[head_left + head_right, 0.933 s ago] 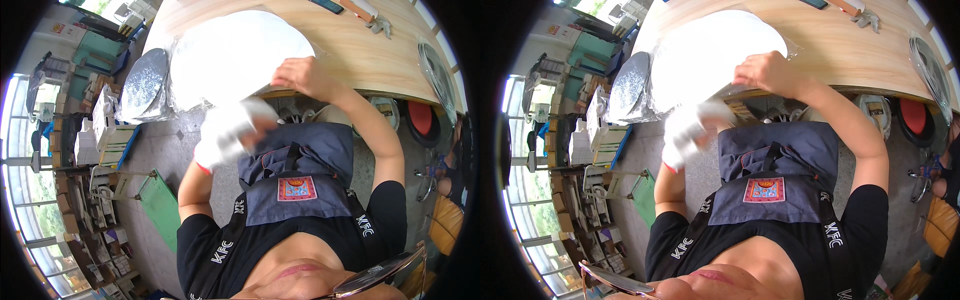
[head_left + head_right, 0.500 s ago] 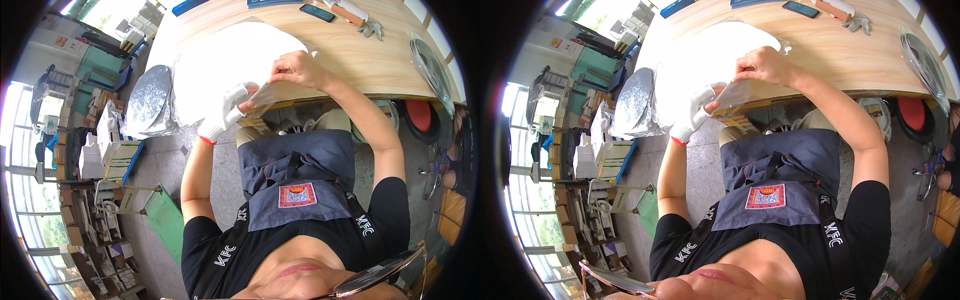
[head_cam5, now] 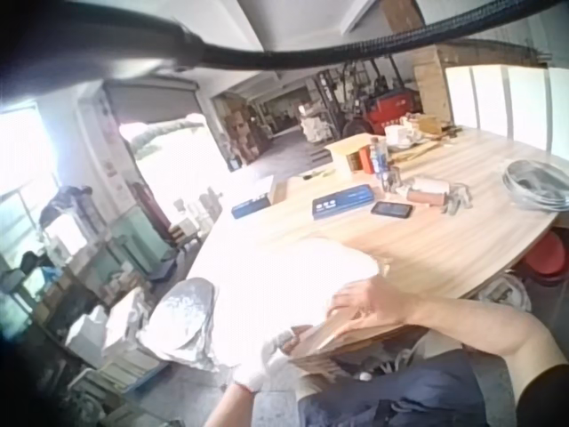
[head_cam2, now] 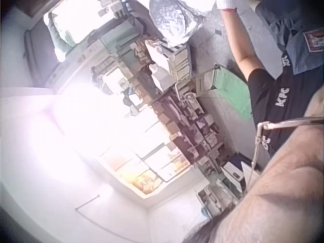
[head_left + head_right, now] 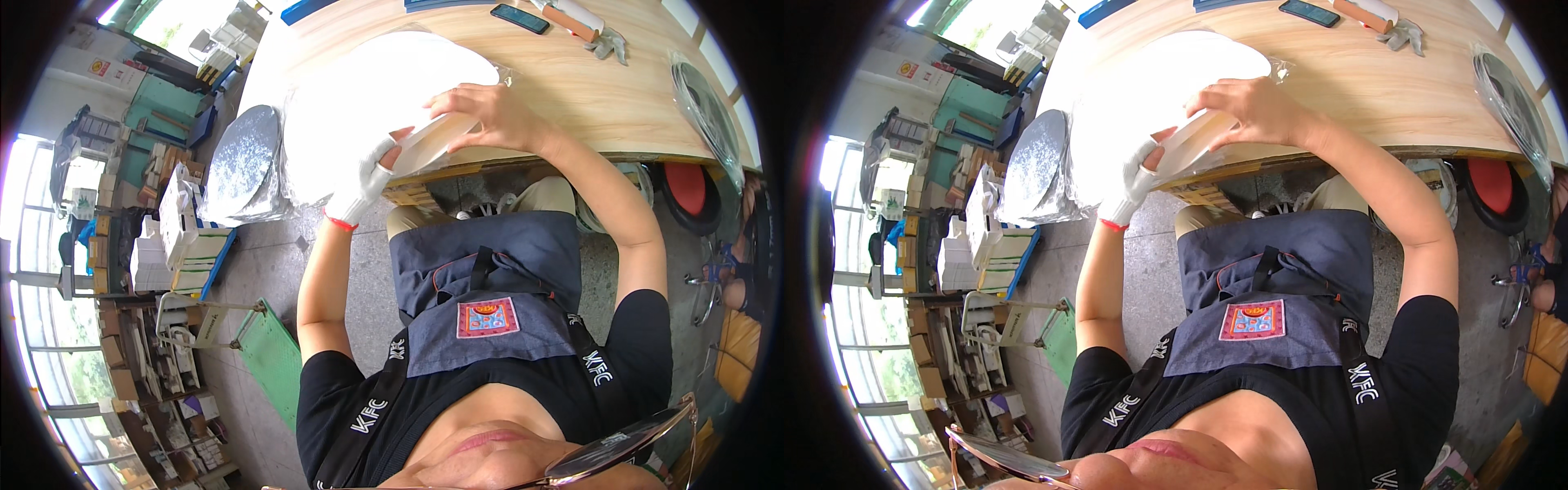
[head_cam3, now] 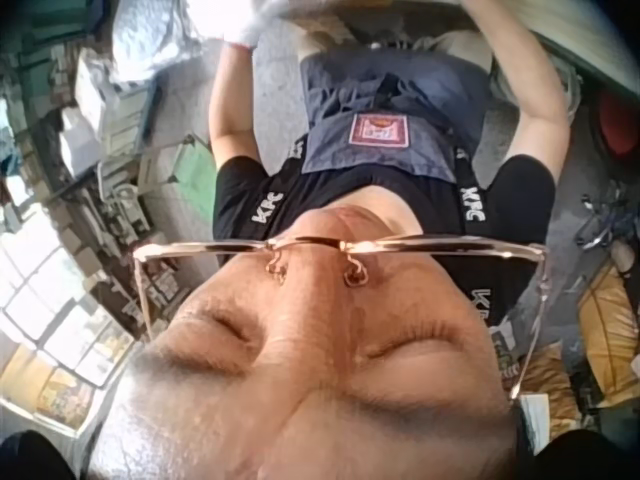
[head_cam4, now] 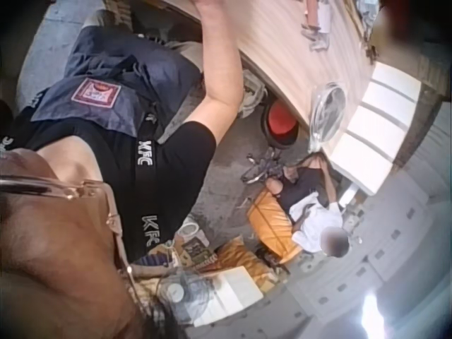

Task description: The person removes protective plastic film from circular disks one by one and stacks them on a wooden table.

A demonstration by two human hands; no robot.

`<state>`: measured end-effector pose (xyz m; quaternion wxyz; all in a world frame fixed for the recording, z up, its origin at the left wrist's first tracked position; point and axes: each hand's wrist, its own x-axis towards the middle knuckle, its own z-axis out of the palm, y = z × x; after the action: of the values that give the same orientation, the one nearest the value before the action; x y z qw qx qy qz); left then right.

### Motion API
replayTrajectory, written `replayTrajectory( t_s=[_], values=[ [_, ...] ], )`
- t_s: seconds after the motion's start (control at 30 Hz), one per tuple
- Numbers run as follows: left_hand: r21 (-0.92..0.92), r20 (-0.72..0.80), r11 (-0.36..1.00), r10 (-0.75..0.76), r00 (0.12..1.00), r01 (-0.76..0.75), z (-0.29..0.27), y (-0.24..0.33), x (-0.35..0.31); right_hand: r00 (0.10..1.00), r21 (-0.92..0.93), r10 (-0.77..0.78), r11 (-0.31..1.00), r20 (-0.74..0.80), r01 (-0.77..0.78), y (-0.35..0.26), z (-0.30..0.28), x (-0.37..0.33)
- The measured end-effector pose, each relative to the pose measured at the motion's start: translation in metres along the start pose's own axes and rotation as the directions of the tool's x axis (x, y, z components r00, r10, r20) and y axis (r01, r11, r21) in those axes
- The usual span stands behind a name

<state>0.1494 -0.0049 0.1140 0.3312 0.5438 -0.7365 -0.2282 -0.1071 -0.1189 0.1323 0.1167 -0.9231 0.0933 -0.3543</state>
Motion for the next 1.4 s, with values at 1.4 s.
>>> replayTrajectory(
  t_s=[1.4],
  values=[
    [-0.077,0.085,0.995,-0.062,0.994,0.069,-0.001,0.002,0.007,1.0,0.015,0.021,1.0,0.011,-0.021,0.004,0.017,0.011]
  ],
)
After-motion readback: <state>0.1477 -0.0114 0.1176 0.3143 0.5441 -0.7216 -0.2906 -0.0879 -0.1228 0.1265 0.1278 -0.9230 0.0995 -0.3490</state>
